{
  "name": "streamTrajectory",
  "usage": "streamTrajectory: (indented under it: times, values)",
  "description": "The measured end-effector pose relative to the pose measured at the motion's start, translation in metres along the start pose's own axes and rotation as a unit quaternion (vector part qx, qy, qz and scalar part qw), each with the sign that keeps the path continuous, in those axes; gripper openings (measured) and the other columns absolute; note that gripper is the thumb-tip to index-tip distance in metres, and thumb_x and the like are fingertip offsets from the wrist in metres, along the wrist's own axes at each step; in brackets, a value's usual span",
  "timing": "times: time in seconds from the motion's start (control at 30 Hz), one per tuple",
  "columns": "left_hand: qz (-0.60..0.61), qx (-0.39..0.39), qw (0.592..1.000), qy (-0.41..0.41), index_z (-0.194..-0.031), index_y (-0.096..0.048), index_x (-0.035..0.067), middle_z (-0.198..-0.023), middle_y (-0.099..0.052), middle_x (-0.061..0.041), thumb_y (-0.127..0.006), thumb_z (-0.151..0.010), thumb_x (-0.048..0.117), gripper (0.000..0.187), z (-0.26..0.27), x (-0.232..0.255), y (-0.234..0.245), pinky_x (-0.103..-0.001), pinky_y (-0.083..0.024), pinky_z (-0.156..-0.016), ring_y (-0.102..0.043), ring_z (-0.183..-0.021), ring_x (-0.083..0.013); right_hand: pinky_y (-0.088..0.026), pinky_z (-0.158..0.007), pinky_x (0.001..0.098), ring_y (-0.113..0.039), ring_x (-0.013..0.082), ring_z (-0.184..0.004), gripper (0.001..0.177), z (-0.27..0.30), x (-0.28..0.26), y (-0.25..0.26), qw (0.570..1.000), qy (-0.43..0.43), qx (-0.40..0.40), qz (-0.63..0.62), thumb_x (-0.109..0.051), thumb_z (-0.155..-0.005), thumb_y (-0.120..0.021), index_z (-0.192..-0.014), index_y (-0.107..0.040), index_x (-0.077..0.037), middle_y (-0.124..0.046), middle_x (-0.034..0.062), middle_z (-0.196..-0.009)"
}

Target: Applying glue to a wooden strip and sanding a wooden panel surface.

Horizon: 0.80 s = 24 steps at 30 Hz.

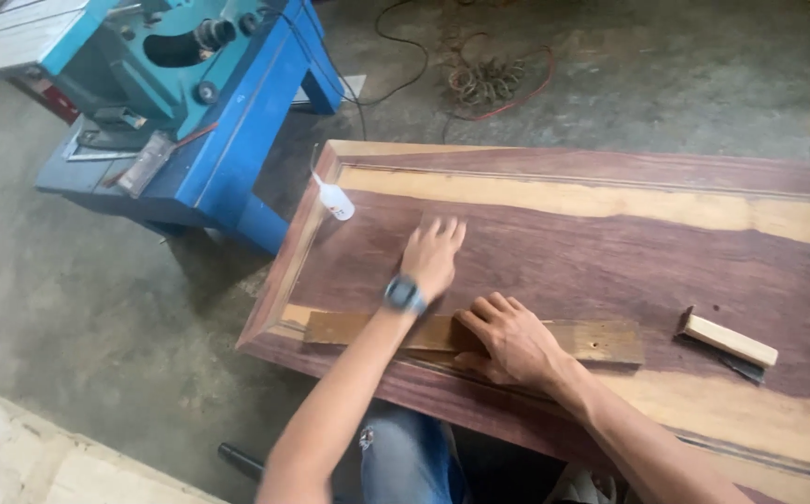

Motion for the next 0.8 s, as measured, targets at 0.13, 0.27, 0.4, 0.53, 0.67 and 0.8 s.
streamTrajectory:
  times: [0.13, 0.27, 0.4, 0.53, 0.67, 0.8]
  values:
    - [0.02, -0.028, 0.999, 0.007, -0.156, -0.045, 0.007, -0.16, -0.047, -0.014, -0.046, -0.094, 0.003, 0.062, 0.036, 0.011, 0.0, -0.058, -0.036, -0.114, -0.042, -0.147, -0.0373, -0.049, -0.079, 0.0398, -0.056, 0.0278, -0.093, 0.062, 0.0, 0.006, -0.006, 1.0, -0.001, 0.0, -0.015, -0.065, -0.08, -0.07, -0.114, -0.063, -0.014, -0.055, 0.0045, -0.094]
    - [-0.03, 0.012, 0.999, 0.0, -0.153, -0.048, 0.009, -0.155, -0.051, -0.012, -0.05, -0.092, 0.008, 0.06, -0.027, -0.02, -0.031, -0.053, -0.043, -0.108, -0.048, -0.14, -0.0345, -0.048, -0.077, 0.0394, -0.056, 0.027, -0.093, 0.063, 0.001, 0.005, -0.01, 1.0, -0.013, -0.008, -0.025, -0.065, -0.083, -0.068, -0.119, -0.063, -0.014, -0.055, 0.0043, -0.095]
    - [-0.04, 0.048, 0.998, -0.007, -0.149, -0.049, 0.01, -0.152, -0.053, -0.011, -0.051, -0.089, 0.004, 0.06, -0.055, -0.029, -0.031, -0.052, -0.046, -0.106, -0.049, -0.138, -0.0332, -0.048, -0.077, 0.0394, -0.056, 0.0268, -0.094, 0.062, 0.001, 0.002, -0.003, 1.0, -0.008, 0.004, -0.012, -0.065, -0.082, -0.068, -0.117, -0.063, -0.014, -0.056, 0.0049, -0.096]
    - [0.006, -0.018, 0.998, -0.052, -0.154, -0.047, 0.011, -0.161, -0.045, -0.011, -0.053, -0.089, 0.003, 0.066, 0.011, 0.005, -0.015, -0.056, -0.038, -0.114, -0.04, -0.147, -0.0343, -0.048, -0.078, 0.0383, -0.055, 0.0261, -0.094, 0.062, 0.0, 0.008, -0.007, 1.0, -0.008, 0.002, -0.003, -0.067, -0.084, -0.065, -0.117, -0.062, -0.015, -0.055, 0.0039, -0.097]
    - [0.037, 0.007, 0.998, -0.051, -0.155, -0.048, 0.024, -0.162, -0.045, 0.001, -0.049, -0.094, 0.005, 0.063, 0.018, -0.005, -0.007, -0.059, -0.04, -0.112, -0.04, -0.149, -0.0312, -0.049, -0.079, 0.0442, -0.059, 0.0303, -0.096, 0.058, 0.0, 0.013, -0.015, 0.999, -0.03, 0.024, -0.03, -0.069, -0.093, -0.047, -0.115, -0.065, -0.018, -0.059, 0.0066, -0.101]
    - [0.032, 0.029, 0.999, 0.013, -0.157, -0.043, 0.028, -0.163, -0.043, 0.002, -0.051, -0.087, 0.007, 0.074, -0.054, -0.051, -0.024, -0.062, -0.043, -0.11, -0.038, -0.15, -0.0345, -0.043, -0.105, 0.0538, -0.05, 0.0313, -0.137, 0.062, 0.013, 0.068, -0.02, 0.965, -0.183, -0.002, 0.187, -0.061, -0.097, -0.044, -0.145, -0.055, -0.023, -0.055, 0.0096, -0.148]
Point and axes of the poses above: each hand's wrist, its own z-axis away from the middle knuckle, its own y-axis out of the back of the hand, x = y × z, the point moved 6 cm from there along -z, towards the middle knuckle
